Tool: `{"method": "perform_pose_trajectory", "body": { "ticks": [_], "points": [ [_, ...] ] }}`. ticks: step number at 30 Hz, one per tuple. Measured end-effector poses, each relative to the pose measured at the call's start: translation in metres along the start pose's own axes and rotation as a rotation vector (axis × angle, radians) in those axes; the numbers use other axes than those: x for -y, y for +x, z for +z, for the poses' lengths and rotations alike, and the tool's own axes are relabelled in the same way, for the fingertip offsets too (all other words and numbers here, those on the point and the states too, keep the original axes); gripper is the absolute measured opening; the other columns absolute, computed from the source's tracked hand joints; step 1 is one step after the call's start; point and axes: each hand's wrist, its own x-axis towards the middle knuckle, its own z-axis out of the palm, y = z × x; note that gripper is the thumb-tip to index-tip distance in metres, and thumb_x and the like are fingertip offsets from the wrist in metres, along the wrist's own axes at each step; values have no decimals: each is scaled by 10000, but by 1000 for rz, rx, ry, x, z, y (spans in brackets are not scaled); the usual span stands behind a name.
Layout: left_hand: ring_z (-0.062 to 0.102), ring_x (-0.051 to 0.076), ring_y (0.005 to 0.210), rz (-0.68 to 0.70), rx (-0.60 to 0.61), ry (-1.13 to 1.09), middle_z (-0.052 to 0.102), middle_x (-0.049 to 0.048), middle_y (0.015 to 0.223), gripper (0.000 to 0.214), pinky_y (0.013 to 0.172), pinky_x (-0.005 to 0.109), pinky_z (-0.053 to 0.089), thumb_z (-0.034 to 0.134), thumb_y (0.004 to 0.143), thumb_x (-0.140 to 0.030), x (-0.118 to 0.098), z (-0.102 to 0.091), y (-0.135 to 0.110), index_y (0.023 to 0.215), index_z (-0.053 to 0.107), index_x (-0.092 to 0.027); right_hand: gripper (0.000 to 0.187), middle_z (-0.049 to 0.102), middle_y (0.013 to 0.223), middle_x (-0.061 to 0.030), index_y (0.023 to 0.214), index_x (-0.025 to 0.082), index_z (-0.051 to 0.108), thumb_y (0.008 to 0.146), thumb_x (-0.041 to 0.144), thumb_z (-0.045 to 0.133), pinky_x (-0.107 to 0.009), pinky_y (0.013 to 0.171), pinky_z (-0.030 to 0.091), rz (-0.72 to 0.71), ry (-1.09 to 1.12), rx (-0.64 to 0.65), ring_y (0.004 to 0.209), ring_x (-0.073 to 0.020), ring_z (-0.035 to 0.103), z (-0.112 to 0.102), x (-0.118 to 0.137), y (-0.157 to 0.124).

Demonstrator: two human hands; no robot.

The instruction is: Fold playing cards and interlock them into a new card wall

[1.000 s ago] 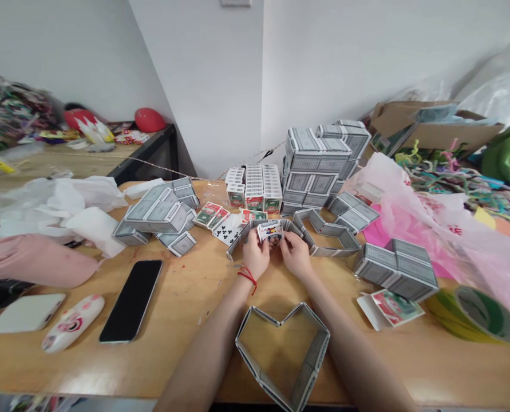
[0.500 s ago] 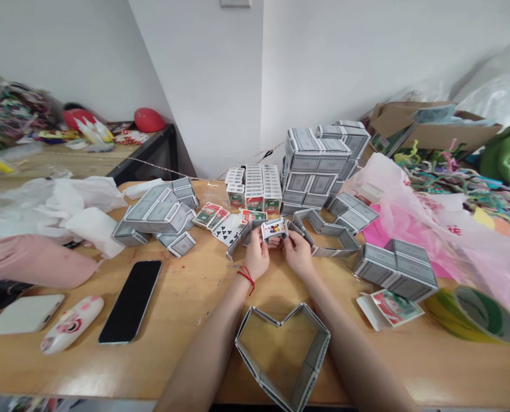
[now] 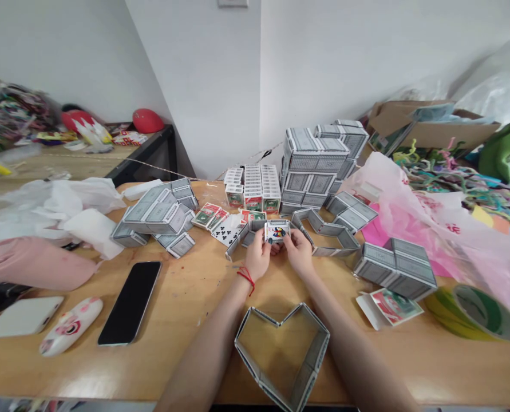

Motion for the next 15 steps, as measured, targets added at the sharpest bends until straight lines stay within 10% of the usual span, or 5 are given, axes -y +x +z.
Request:
{"method": "perform_pose_trajectory", "body": {
  "ticks": [15],
  "points": [
    [580,177,880,-18,-65,204,612,77,978,261,753,276,443,378,807,-170,-11,-2,-1,1057,450,-183,460,571,805,-2,1163,258,427,722,277,558,-260,554,451,4,94,83,616,-134,530,7,5,-7]
  ]
}}
